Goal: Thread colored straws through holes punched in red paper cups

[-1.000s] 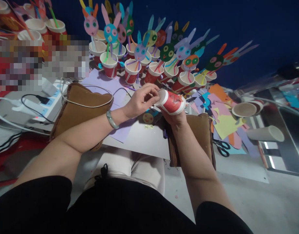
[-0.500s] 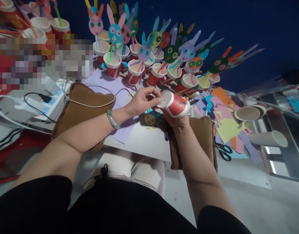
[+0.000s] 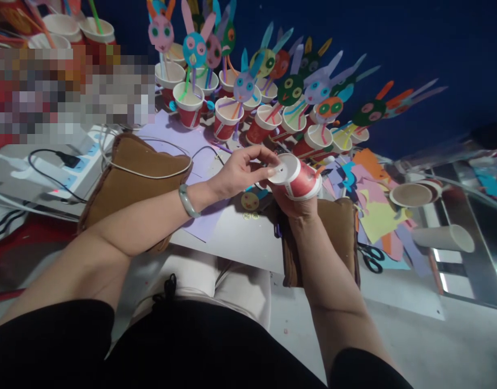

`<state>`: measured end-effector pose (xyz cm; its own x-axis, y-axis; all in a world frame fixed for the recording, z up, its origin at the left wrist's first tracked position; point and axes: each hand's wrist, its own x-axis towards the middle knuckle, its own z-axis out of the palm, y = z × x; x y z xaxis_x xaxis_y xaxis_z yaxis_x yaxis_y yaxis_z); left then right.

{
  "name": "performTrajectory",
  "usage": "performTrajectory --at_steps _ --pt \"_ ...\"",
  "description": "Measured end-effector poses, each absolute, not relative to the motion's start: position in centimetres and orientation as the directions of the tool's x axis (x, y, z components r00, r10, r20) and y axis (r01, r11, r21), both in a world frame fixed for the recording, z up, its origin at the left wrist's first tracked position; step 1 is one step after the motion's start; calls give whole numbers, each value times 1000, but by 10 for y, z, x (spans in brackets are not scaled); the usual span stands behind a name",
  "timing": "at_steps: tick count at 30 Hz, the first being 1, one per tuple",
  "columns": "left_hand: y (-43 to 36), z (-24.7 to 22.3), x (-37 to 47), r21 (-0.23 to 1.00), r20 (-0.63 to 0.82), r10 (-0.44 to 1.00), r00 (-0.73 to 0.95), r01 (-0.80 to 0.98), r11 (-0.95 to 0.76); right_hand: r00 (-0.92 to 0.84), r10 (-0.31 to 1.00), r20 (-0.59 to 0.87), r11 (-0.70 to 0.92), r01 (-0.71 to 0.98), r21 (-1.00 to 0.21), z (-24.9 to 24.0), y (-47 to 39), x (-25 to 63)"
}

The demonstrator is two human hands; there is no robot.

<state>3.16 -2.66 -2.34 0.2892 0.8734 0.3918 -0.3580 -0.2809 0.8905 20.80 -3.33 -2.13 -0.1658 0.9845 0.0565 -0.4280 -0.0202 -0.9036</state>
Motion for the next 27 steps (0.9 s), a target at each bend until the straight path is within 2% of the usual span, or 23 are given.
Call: performTrajectory --at_steps 4,10,22,27 --pt "-26 -22 31 899 369 889 273 -348 -266 -109 993 36 -14 -427 -904 -21 -35 211" --pt "-28 -19 31 890 394 885 248 -343 -300 -141 990 24 -41 -437 -899 -24 -34 212" --pt "-33 -12 30 897 269 899 347 -429 -103 -190 981 39 -48 -430 -902 -24 -35 211" --pt "-30 -14 30 905 269 889 371 -412 -102 -162 987 19 -46 -389 -920 -23 -35 211"
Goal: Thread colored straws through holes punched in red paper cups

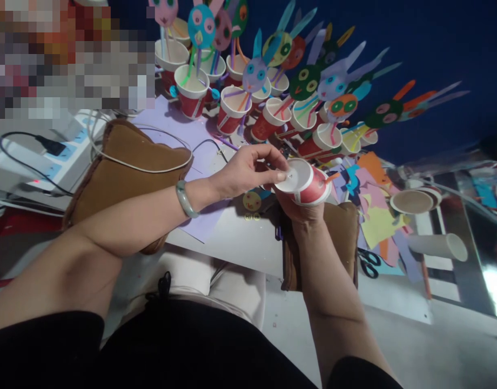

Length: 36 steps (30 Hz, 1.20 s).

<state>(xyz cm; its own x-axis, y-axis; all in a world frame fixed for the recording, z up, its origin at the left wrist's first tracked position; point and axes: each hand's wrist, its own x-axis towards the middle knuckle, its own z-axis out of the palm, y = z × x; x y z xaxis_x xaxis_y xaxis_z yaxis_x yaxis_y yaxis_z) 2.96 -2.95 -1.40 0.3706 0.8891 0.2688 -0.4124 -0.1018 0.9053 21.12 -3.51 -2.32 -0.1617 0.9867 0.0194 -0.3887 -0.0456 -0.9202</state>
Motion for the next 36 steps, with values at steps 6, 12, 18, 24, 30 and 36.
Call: performTrajectory --at_steps 6,12,18,24,30,36 --pt "-30 -15 30 900 299 882 364 -416 -133 -99 995 17 -25 -410 -912 -29 -33 213" --pt "-30 -17 33 906 265 904 335 -406 -115 -103 995 9 -34 -406 -913 -27 -35 211" --pt "-30 -20 32 922 206 929 308 -380 -79 -67 998 -21 -42 -336 -941 -21 -37 207" --pt "-31 -19 34 915 171 937 304 -402 -37 -63 996 -62 -80 -370 -926 -19 -40 205" --pt "-32 -18 35 912 180 937 300 -407 -45 -83 995 -50 -79 -399 -914 -25 -36 210" --pt "-32 -14 31 910 175 922 345 -415 -18 -143 990 -5 -64 -411 -910 -26 -35 212"
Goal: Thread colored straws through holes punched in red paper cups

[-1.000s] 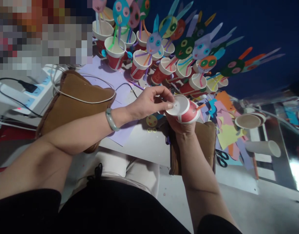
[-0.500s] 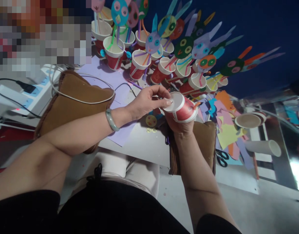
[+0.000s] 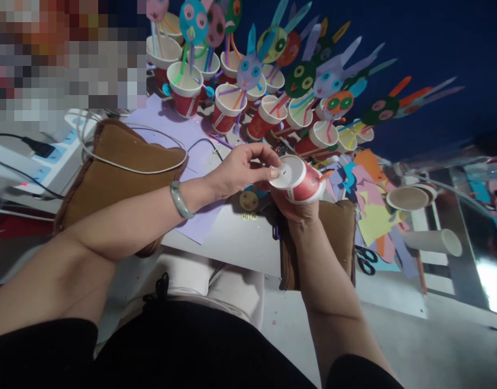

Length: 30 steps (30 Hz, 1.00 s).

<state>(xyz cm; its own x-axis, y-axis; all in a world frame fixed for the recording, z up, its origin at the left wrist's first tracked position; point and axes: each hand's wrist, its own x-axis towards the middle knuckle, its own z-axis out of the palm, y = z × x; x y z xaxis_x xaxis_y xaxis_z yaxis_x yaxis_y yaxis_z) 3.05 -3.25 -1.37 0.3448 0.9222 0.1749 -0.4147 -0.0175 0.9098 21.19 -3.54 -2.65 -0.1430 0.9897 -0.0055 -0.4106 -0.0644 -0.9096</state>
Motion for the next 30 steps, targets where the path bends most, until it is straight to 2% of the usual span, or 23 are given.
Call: performTrajectory --at_steps 5,12,19,30 --pt "-34 -10 29 914 192 913 361 -404 -33 -137 990 -27 -76 -366 -928 -27 -36 212" --pt "-34 -10 30 923 234 914 331 -372 -102 -60 998 24 -1 -385 -923 -23 -38 207" --pt "-30 -9 27 938 276 927 252 -279 -204 -72 997 -18 -43 -364 -931 -26 -37 212" --pt "-32 -7 27 955 191 948 255 -271 -120 -68 998 14 -15 -411 -911 -32 -34 214"
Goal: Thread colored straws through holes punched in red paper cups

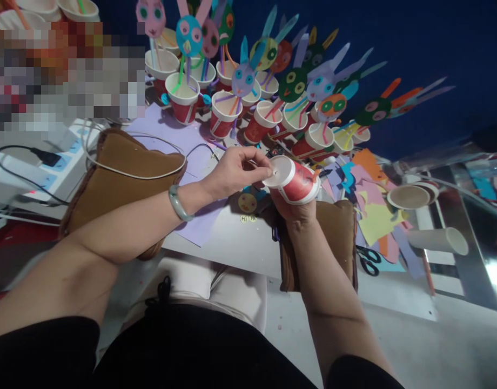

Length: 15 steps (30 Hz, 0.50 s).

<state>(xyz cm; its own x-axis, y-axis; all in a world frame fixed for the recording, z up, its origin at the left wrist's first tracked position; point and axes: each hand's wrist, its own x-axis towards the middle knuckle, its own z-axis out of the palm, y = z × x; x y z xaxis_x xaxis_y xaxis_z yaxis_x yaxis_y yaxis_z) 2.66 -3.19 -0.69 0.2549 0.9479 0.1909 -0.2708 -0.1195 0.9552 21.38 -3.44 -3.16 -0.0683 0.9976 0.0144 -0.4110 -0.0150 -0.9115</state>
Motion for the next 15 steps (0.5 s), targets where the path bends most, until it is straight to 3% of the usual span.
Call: performTrajectory --at_steps 15 --pt "-33 -8 27 940 109 950 291 -340 -4 -98 995 -36 -72 -389 -918 -25 -38 207"
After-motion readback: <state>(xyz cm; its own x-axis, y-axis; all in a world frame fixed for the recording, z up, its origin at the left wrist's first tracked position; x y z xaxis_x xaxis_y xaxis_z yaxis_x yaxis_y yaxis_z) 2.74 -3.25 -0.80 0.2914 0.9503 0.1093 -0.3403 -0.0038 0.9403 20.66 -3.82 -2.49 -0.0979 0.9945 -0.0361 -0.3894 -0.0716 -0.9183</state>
